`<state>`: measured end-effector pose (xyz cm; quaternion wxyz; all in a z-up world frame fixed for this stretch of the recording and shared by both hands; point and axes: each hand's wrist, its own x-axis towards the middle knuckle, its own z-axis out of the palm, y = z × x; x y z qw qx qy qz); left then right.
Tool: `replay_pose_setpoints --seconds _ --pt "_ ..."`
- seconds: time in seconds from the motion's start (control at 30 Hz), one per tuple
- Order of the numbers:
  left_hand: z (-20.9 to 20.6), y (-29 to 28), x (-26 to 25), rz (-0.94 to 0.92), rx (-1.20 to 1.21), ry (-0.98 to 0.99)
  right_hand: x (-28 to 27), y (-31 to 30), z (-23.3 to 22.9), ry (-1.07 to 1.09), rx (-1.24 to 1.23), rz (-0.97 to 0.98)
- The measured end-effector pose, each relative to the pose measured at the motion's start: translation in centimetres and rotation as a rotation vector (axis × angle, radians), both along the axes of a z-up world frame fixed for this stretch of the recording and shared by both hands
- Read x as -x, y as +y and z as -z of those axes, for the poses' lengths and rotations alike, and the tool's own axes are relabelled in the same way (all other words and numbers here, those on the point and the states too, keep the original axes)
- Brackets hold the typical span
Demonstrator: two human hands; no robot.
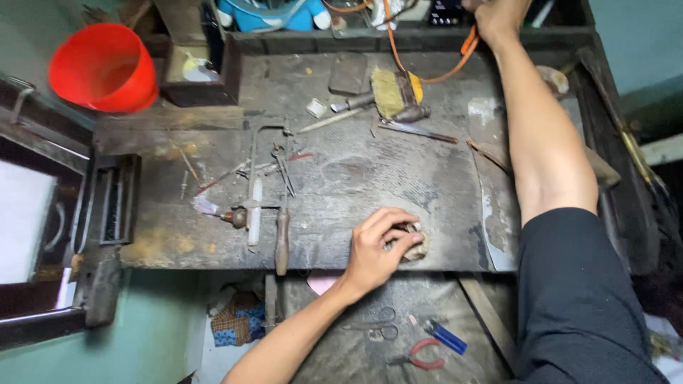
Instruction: Polishing and refining a small jewelry component using a hand probe and a rotary tool at a workbench.
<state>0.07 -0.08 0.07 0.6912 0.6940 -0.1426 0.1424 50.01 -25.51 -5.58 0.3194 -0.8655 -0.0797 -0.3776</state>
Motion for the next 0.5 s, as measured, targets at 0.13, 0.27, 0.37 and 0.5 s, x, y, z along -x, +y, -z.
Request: replay_pose_setpoints --seconds 0.13,0.27,0.37,0.5 --pt "-0.3 0.0 0.0 0.016 0.024 0.002 -3.7 0.9 -1.1 -0.060 -0.193 -0.032" --pt "-0.4 0.0 -0.1 0.009 0.004 -0.005 -3.9 1.0 -1.0 0.041 -0.298 -0.191" --pt "-0.4 0.0 -0.1 0.007 0.017 -0.011 -3.7 1.1 -1.5 0.047 -0.212 -0.163" --pt "-0.2 0.0 -0.2 0.012 0.014 0.004 -2.0 1.4 -2.7 -0.027 -0.065 -0.113"
